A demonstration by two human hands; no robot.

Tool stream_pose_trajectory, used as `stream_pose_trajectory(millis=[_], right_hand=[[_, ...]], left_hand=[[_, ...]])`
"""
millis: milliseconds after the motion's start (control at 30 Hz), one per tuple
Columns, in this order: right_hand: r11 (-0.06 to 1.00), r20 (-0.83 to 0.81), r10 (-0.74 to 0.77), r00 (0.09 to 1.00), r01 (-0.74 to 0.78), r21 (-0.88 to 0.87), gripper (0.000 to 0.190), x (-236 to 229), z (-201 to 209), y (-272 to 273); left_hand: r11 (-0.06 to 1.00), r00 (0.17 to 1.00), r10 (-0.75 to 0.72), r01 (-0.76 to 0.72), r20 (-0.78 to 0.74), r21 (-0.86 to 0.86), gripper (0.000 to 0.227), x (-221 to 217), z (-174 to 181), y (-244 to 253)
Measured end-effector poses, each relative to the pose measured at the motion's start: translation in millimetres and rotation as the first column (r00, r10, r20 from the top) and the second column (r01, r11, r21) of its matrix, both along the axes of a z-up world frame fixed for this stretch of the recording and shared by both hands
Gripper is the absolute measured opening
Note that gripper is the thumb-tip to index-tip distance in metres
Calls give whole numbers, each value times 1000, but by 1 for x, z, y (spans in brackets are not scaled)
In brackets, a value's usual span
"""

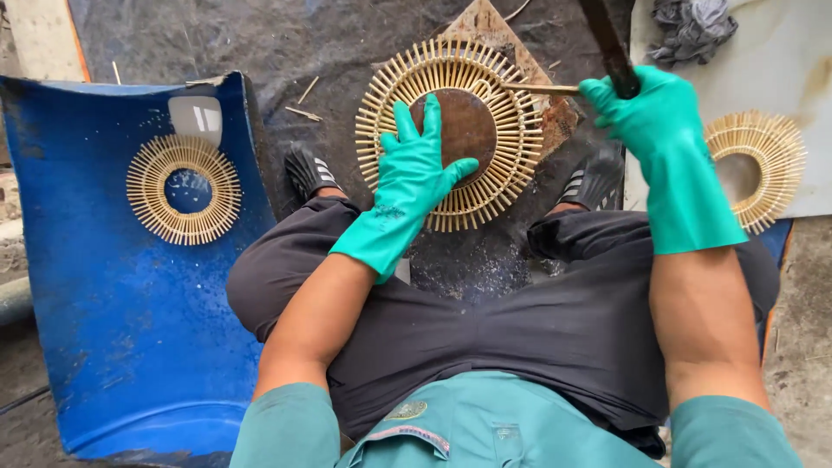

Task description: Assembling a circular bamboo decorative frame by inserting and securing wooden spokes onto a base.

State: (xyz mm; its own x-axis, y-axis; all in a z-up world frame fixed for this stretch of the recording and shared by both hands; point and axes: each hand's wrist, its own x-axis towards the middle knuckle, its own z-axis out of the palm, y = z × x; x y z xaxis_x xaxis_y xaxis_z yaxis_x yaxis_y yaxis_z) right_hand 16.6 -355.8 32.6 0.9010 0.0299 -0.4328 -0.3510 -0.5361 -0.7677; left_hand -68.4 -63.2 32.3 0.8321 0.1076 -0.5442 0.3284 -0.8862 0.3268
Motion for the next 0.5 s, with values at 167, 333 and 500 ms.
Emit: stream_pose_trajectory(millis=[167, 333, 500], right_hand=[[981, -138, 31, 990, -56, -184, 35, 0, -3, -6], [897, -220, 161, 962, -236, -374, 48, -2, -35, -12], [905, -195, 167, 967, -229, -359, 50, -7, -39, -9]], left_hand=[[994, 991, -108, 106, 84, 28, 119, -6, -23, 12], [987, 972, -158, 153, 176, 41, 112, -8, -20, 15], [986, 965, -164, 163, 204, 23, 114, -7, -24, 16]])
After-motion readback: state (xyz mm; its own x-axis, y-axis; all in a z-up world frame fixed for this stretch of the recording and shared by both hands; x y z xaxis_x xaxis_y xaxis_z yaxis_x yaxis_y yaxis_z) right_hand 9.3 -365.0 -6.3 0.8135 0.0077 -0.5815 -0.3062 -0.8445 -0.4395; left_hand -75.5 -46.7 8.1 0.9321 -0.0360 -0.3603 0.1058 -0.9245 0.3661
